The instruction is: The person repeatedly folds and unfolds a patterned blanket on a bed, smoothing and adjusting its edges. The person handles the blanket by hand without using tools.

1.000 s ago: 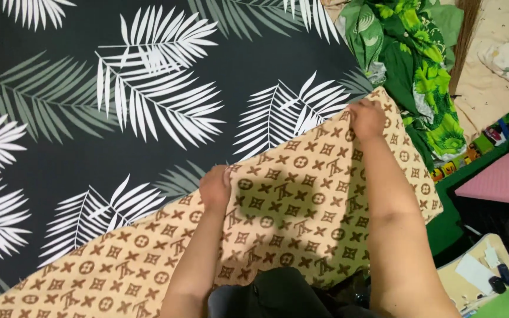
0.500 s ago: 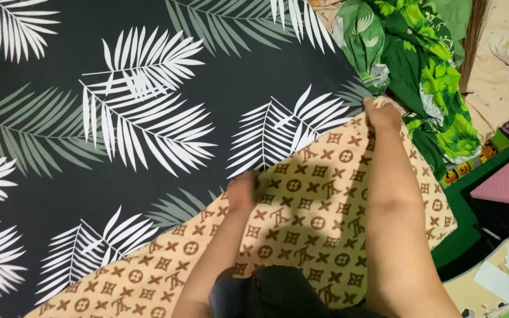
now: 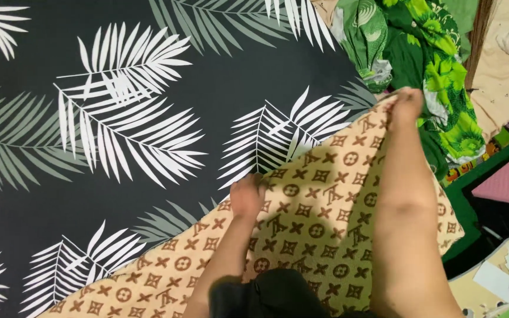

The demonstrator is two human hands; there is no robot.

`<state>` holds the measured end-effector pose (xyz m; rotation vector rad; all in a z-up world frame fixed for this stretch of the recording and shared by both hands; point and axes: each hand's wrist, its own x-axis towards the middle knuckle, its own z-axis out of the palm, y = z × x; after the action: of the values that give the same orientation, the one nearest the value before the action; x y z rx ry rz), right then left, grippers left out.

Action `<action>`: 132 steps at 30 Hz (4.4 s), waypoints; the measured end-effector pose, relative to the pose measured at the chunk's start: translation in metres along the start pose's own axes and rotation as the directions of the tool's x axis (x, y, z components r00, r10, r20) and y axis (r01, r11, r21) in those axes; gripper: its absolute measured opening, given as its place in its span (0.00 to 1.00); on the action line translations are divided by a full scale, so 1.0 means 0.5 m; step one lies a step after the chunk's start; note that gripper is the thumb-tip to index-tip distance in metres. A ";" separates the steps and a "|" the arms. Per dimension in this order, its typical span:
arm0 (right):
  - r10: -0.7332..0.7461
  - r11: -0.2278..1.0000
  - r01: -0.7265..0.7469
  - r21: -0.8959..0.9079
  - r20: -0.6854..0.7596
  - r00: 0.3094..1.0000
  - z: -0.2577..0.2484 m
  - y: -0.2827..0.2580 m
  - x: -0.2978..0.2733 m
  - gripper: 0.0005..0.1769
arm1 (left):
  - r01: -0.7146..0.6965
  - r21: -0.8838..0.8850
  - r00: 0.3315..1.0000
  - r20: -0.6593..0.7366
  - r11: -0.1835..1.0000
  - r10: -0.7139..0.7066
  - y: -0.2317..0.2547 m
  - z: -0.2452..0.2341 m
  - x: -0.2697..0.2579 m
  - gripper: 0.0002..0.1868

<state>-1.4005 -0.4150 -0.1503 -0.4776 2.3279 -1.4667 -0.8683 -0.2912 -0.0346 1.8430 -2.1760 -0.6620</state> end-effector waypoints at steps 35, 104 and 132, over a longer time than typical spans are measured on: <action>0.039 0.538 0.462 -0.705 0.568 0.822 -0.633 -0.038 -0.890 0.30 | -0.236 0.548 0.680 0.683 0.803 -0.266 -0.333 -0.273 -0.996 0.36; 0.059 0.094 0.996 0.006 0.998 -0.012 -0.587 -0.062 -1.541 0.17 | 0.334 0.304 0.940 -0.170 0.892 -0.295 -0.867 -0.395 -1.617 0.09; 0.229 0.171 0.963 0.207 0.943 -0.243 -0.526 -0.079 -1.751 0.21 | 0.256 -0.117 0.962 0.130 0.959 -0.241 -0.878 -0.576 -1.650 0.15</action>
<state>-0.7443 0.1762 0.0891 -2.2728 1.0256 0.5273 -0.1970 0.4041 0.1147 2.0729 -1.9261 -0.9609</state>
